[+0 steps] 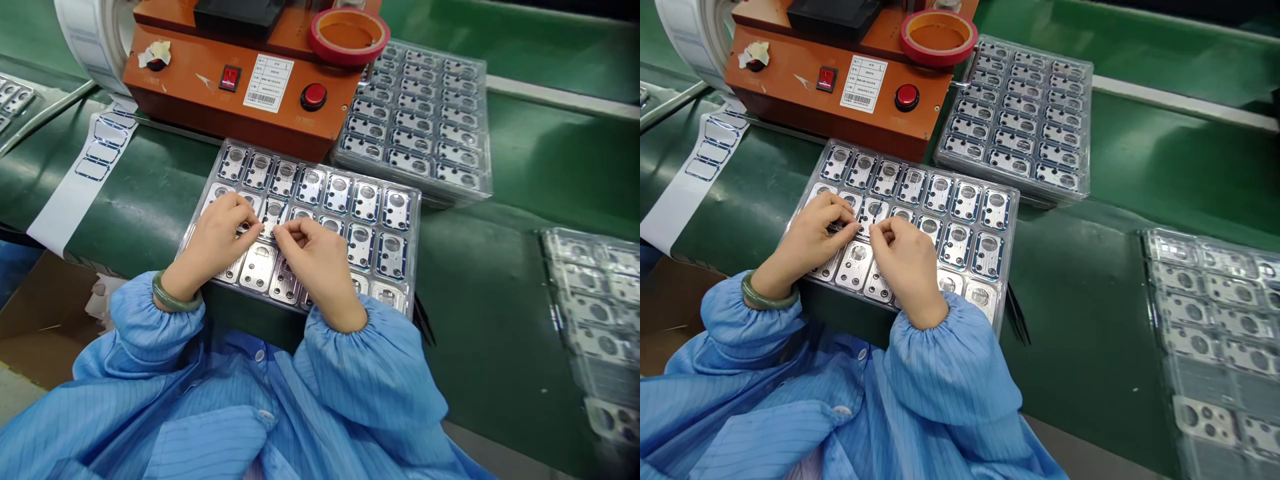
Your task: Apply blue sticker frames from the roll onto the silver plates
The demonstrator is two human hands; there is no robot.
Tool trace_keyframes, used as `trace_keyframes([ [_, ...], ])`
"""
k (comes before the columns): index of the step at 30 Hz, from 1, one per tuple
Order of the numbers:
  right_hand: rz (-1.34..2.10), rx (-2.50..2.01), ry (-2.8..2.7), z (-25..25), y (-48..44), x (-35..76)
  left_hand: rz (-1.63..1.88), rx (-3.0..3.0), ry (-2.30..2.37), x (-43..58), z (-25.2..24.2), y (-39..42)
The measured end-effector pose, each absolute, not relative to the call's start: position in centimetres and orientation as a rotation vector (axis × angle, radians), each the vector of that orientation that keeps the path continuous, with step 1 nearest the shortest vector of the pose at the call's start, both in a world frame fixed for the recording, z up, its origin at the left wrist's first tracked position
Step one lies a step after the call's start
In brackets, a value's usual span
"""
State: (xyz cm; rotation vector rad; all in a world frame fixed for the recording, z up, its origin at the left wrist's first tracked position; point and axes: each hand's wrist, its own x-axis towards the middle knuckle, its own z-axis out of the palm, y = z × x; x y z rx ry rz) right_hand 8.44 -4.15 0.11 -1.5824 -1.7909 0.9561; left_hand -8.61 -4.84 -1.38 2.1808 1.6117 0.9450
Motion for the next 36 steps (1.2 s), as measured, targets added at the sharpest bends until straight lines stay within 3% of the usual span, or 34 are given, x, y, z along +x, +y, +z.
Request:
trace_keyframes([
  [36,0.720,-1.569,-2.021,-0.33,-4.77,8.83,0.875,2.246,1.634,-8.62,-1.43,-5.08],
])
